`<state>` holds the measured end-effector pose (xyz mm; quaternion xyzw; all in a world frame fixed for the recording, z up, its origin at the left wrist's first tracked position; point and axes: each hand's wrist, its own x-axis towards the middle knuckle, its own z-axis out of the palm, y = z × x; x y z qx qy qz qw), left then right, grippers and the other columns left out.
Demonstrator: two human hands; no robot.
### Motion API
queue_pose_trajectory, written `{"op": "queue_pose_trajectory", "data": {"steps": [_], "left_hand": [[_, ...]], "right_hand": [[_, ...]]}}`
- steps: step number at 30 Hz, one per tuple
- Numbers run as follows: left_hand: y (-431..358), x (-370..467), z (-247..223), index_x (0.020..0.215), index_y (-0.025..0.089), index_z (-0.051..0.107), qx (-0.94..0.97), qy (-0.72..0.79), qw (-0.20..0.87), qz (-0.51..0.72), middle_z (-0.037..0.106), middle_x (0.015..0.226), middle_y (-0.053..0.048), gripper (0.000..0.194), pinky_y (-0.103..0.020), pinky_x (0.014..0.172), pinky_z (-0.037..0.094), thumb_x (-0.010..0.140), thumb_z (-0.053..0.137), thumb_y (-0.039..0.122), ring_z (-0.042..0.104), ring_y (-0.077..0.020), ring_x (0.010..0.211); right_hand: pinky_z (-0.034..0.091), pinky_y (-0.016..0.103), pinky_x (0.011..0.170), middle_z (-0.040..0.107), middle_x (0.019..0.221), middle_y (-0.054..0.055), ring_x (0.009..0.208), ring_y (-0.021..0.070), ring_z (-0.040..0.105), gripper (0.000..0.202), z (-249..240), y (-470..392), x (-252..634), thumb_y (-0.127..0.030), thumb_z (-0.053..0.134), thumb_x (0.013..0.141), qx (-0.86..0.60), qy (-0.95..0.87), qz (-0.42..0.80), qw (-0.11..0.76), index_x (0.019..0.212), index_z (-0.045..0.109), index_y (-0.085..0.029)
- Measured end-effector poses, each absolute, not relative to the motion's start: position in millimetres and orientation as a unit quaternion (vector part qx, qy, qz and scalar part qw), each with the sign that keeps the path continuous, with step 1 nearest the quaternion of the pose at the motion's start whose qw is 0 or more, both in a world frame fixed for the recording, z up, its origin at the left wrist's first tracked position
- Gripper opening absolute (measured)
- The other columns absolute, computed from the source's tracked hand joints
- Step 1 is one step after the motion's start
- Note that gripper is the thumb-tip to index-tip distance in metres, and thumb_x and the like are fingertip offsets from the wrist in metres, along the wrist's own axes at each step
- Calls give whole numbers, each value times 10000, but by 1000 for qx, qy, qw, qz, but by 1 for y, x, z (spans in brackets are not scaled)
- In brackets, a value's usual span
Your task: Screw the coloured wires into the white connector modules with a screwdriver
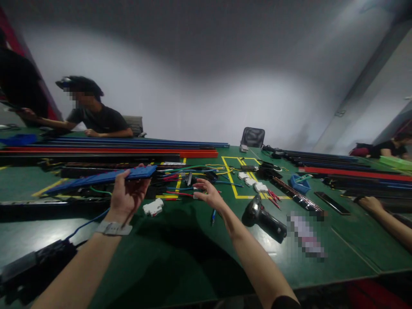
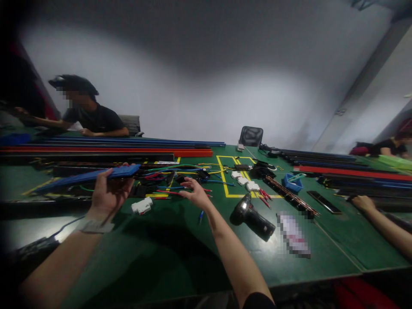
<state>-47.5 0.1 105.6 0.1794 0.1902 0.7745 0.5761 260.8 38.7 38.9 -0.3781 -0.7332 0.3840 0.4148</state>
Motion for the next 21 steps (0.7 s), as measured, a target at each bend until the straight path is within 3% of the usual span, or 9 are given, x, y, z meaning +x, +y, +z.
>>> {"op": "queue_pose_trajectory", "data": {"steps": [4, 7, 11, 17, 21], "left_hand": [[8, 2, 73, 1103, 168, 635, 130, 230, 605, 751, 754, 1052, -57, 200, -350, 883, 644, 914, 571, 179, 729, -187, 1019], [9, 32, 48, 1099, 175, 655, 123, 249, 631, 725, 750, 1092, -60, 218, -341, 869, 645, 887, 604, 157, 730, -190, 1022], [7, 50, 23, 1086, 171, 670, 110, 263, 654, 701, 754, 1112, -73, 215, -322, 826, 649, 888, 600, 126, 732, -193, 1020], [0, 50, 12, 1054, 149, 655, 123, 289, 683, 659, 756, 1054, -93, 162, -353, 874, 640, 933, 553, 117, 739, -188, 984], [-19, 43, 11, 1059, 128, 654, 242, 352, 759, 491, 746, 992, -166, 230, -378, 806, 635, 969, 582, 327, 748, -243, 930]], "right_hand": [[550, 465, 1004, 623, 1406, 66, 1239, 269, 650, 807, 42, 3, 266, -323, 843, 788, -240, -626, 577, 467, 1458, 394, -341], [566, 450, 976, 702, 1279, 65, 1190, 281, 686, 676, 38, -13, 272, -358, 894, 749, -221, -484, 679, 506, 1308, 519, -292], [602, 374, 862, 777, 1070, 69, 999, 244, 763, 477, 26, -18, 281, -398, 872, 783, -280, -382, 689, 549, 1134, 596, -230], [605, 375, 830, 794, 995, 89, 919, 245, 777, 378, 5, -18, 297, -298, 861, 760, -291, -367, 697, 543, 1040, 631, -191], [598, 407, 859, 790, 1009, 80, 963, 256, 770, 336, -8, -12, 304, -257, 816, 762, -288, -358, 704, 542, 1031, 625, -198]]}}
